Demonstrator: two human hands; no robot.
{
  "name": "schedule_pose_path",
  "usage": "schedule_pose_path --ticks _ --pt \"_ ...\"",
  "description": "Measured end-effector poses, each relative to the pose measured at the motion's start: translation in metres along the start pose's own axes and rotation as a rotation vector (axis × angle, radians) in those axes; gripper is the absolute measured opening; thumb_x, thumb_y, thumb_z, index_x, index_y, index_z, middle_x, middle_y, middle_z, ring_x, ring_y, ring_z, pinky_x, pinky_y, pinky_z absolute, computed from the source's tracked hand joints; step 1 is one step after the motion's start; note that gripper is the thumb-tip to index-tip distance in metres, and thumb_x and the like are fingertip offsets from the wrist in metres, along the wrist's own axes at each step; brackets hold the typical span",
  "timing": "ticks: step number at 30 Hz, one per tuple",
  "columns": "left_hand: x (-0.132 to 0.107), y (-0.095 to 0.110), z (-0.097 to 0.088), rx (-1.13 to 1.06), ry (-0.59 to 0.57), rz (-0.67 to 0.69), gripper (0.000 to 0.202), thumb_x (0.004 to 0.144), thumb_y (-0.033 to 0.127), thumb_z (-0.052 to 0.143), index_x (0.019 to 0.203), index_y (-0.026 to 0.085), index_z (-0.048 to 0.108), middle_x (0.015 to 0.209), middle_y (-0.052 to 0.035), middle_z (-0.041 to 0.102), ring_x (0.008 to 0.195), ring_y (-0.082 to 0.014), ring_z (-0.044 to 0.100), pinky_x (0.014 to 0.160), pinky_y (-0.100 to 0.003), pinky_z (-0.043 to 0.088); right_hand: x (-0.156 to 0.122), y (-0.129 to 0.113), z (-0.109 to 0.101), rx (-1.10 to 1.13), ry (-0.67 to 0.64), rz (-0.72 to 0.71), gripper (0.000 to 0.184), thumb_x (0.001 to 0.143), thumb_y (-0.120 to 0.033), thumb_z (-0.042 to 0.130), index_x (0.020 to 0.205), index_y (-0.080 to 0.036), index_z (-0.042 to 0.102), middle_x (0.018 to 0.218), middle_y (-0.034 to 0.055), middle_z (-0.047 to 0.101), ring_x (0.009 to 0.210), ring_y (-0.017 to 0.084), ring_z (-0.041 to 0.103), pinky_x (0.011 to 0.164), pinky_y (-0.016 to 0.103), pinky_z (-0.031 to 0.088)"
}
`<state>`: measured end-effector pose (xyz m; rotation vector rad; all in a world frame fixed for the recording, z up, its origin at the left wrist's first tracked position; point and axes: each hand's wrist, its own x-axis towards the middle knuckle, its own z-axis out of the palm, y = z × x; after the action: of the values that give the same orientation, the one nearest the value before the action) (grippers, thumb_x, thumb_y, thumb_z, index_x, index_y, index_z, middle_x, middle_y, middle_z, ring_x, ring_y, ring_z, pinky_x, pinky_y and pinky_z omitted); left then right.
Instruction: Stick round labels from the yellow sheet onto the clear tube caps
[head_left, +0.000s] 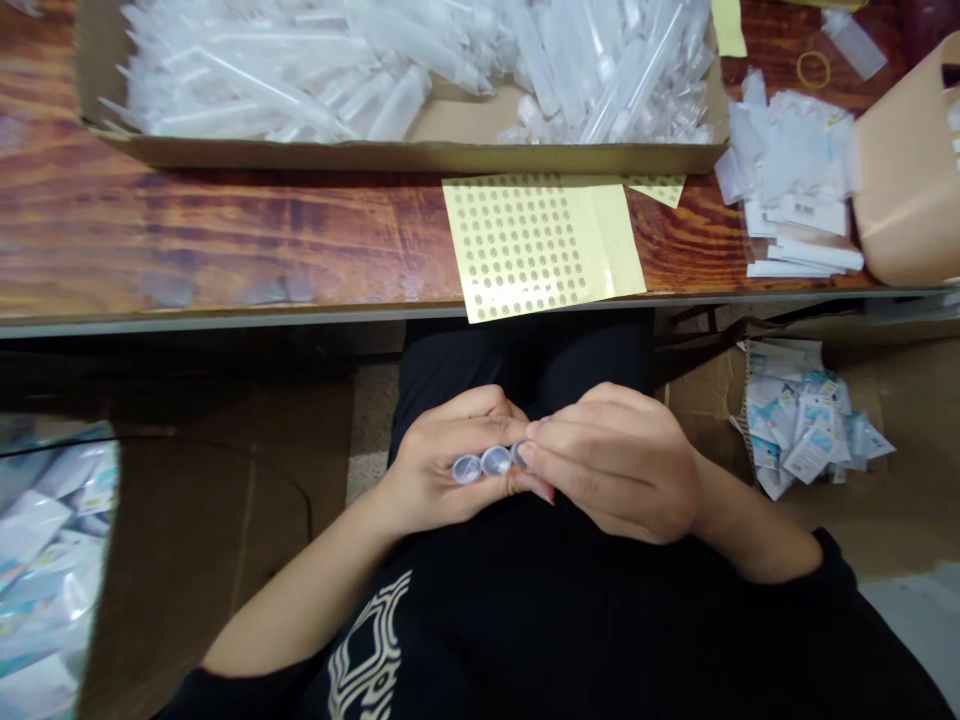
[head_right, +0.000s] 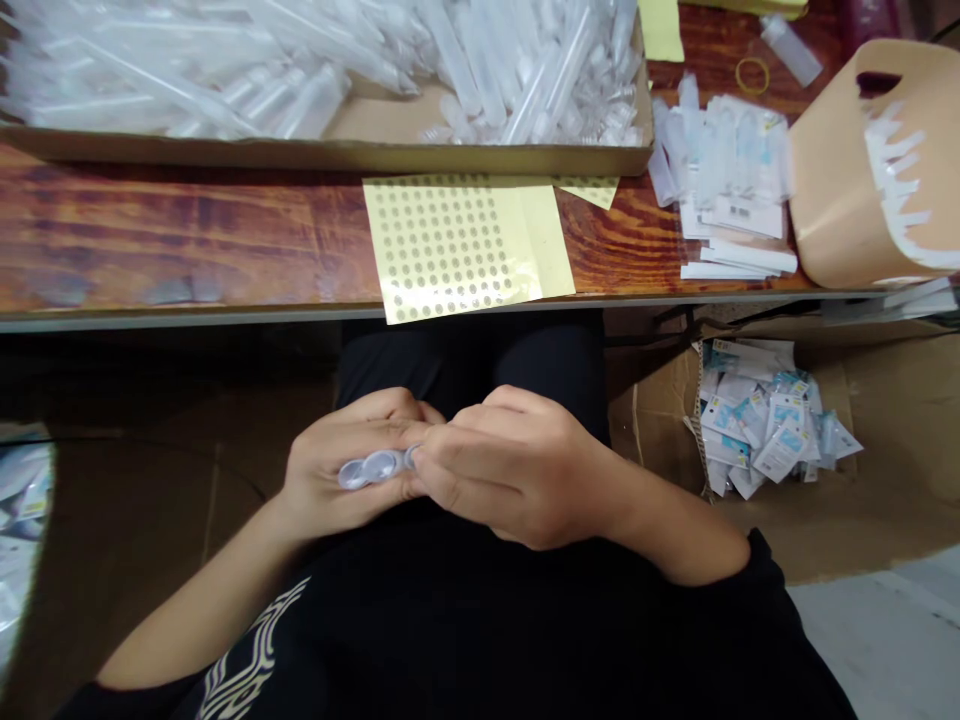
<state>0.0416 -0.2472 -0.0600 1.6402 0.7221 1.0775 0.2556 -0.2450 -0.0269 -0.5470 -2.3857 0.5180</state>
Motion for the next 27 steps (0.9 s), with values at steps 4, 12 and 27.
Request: schedule_pose_path --ticks 4,12,27 --pt "0.001 0.0 0.0 0.011 -0.01 -0.02 0.011 0.083 0.034 0.085 0.09 0.027 0.084 0.067 0.0007 0.061 0.062 -0.0152 0.067 0.059 -0.027 0.06 -0.001 0.012 0.007 0.129 0.123 0.042 0.012 0.1 -0.011 0.057 0.1 -0.021 0.065 0.097 0.0009 0.077 0.087 0.013 0.072 0.076 0.03 0.053" --pt "-0.003 -0.01 -0.005 0.067 0.148 -0.093 0.011 0.082 0.029 0.086 0.091 0.025 0.083 0.078 -0.0031 0.068 0.071 -0.0172 0.067 0.064 -0.031 0.06 -0.011 0.064 -0.031 -0.42 0.103 0.29 0.042 0.095 -0.033 0.072 0.134 -0.024 0.059 0.144 0.0145 0.064 0.135 0.036 0.06 0.106 0.051 0.043" --pt "0.02 -0.022 0.03 -0.292 0.673 -0.423 0.047 0.072 0.038 0.092 0.069 0.018 0.05 0.086 -0.0005 0.075 0.056 -0.0101 0.071 0.052 -0.02 0.057 -0.012 0.057 0.018 -0.693 0.29 -0.069 0.015 0.097 -0.011 0.059 0.107 -0.015 0.07 0.086 0.0032 0.075 0.076 0.016 0.06 0.076 0.036 0.039"
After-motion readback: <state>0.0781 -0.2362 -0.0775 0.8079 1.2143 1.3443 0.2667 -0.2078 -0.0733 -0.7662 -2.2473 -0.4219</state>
